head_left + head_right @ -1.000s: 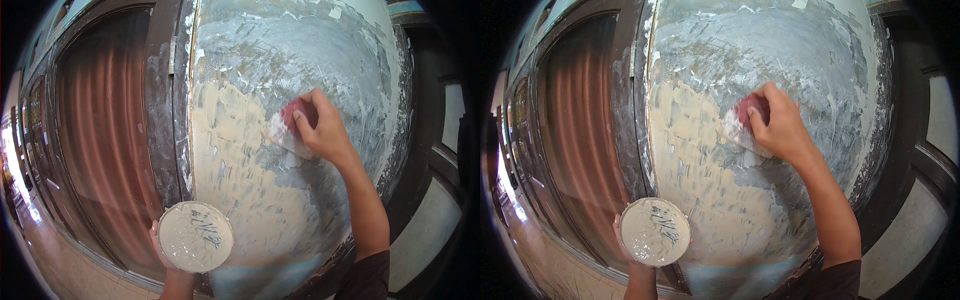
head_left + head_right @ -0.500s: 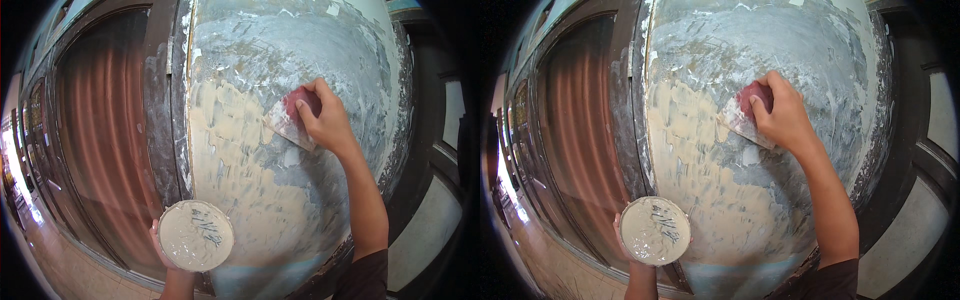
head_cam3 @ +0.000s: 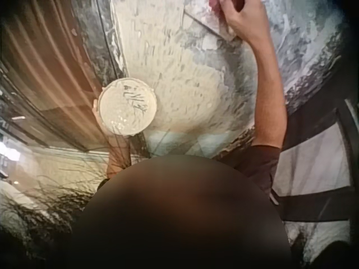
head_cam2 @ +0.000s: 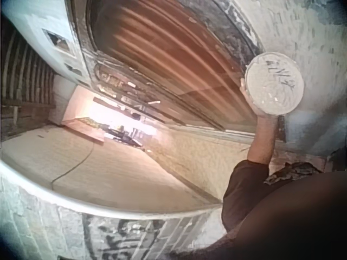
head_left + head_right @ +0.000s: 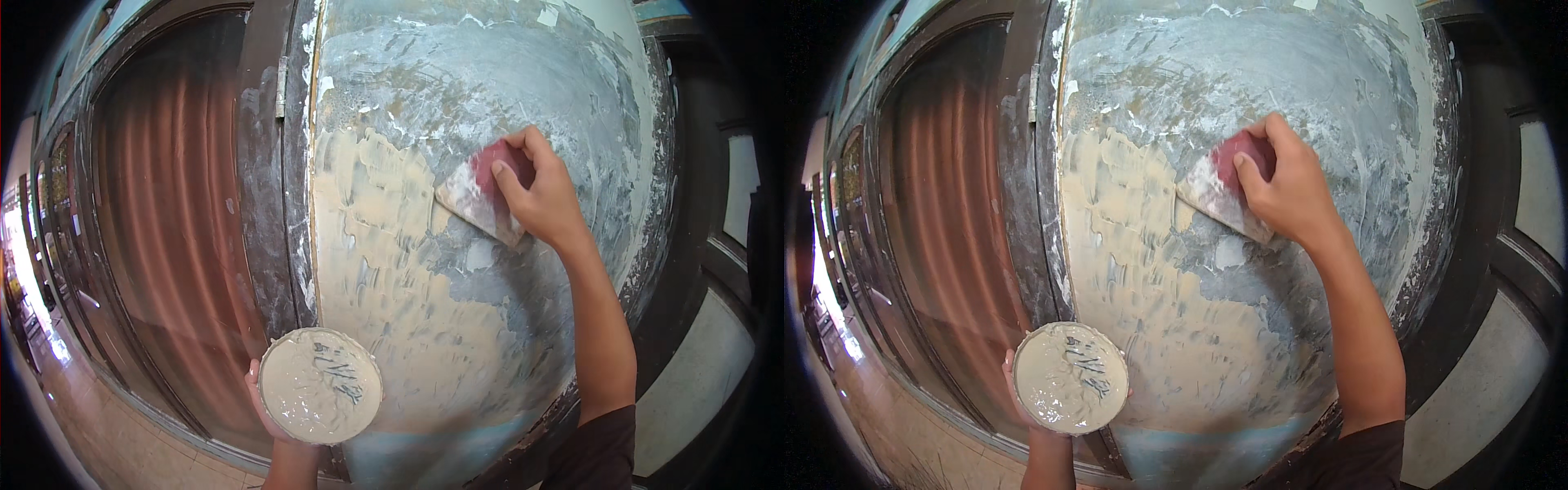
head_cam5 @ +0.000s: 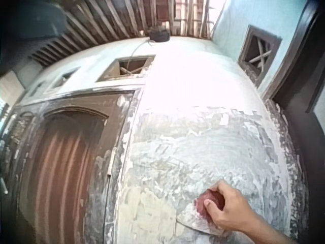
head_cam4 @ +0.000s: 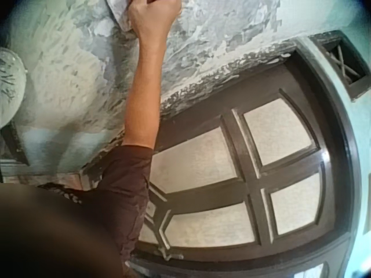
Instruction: The person applies plaster mix from a container onto a damaged wall using a putty knife, smoothing out the surface.
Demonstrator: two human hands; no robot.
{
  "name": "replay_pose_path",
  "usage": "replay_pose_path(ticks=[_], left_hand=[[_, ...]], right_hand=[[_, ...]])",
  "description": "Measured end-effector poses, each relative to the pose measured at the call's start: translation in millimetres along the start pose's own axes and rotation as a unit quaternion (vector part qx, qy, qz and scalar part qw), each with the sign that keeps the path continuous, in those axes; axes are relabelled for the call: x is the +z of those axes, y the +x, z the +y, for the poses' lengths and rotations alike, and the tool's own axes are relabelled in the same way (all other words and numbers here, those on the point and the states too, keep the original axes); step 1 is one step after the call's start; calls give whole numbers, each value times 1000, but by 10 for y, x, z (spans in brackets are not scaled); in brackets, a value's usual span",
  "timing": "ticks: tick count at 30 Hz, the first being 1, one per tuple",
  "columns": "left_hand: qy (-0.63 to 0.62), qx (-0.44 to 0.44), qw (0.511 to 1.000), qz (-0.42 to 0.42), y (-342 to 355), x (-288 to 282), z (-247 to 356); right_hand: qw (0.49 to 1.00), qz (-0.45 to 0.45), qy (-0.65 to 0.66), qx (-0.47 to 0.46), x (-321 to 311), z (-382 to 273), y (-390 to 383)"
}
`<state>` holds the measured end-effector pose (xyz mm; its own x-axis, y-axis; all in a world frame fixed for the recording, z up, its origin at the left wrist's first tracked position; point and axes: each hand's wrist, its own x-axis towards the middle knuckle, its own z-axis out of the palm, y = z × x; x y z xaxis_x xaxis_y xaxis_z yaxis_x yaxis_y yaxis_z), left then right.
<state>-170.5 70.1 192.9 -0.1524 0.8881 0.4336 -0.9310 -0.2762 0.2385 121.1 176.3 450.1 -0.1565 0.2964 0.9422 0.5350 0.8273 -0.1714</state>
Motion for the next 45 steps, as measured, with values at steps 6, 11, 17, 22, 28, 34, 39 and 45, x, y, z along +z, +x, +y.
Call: replay_pose_path(ticks=[6,11,17,22,28,34,39,45], left_hand=[[19,14,999,29,33,-59,24],[0,-15,1000,-3,-22,107,-6],[-6,-11,1000,-14,-38,100,20],[-2,-8,1000,6,-20,49,33],[-1,9,1000,30,2,-9,69],[1,7,999,41,-22,12,73],[-3,12,999,36,-32,37,108],[-4,2,999,35,-56,61,99]], right_hand=[[990,-44,-110,-78,122,4,-200],[1000,6,6,-12,45,-43,39],[993,-70,-80,-58,118,-76,-221],[998,-12,-47,-35,90,-47,-4],[994,-62,-79,-46,112,-84,-216],[997,15,-63,-36,61,25,2],[999,-36,-26,-27,60,-4,-202],[990,-27,-122,-60,134,5,-123]])
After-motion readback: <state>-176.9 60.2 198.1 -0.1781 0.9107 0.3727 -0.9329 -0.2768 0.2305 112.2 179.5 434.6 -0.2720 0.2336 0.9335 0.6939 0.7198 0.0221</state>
